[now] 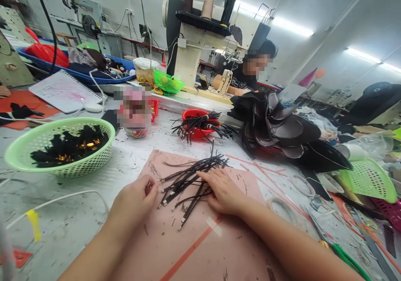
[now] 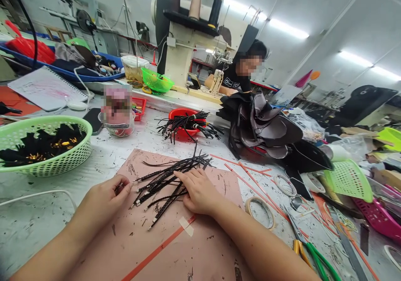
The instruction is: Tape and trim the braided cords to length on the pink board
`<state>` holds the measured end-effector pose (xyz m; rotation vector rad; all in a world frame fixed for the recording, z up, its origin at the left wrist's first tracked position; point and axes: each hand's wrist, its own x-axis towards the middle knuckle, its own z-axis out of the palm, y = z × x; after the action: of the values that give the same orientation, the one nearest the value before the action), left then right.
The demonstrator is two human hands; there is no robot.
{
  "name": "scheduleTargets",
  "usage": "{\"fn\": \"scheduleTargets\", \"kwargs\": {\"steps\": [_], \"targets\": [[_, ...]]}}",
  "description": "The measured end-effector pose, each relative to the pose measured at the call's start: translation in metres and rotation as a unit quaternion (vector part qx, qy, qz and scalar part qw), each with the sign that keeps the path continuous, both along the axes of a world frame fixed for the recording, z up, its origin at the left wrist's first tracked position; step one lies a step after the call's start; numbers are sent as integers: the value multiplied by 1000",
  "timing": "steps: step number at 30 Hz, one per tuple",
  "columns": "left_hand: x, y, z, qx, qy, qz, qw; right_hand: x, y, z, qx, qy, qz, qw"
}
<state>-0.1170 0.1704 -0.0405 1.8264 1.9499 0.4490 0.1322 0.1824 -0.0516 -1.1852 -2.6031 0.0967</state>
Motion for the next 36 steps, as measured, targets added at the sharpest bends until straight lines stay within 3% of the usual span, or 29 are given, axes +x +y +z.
{"fn": "scheduleTargets", "kwargs": {"steps": [5,19,32,36], "targets": [[0,-1,1,-6,1,1,1000,-9,5,8,-38,-56,0,998],[0,-1,-2,20,-7,-1,1000,-1,4,-4,27,-29,7,999],[1,-1,0,14,-4,4,1000,-3,2,-2,12,14,-1,1000],[2,-1,1,16,-3,2,1000,-8,6,4,-11,-16,-14,1000]]}}
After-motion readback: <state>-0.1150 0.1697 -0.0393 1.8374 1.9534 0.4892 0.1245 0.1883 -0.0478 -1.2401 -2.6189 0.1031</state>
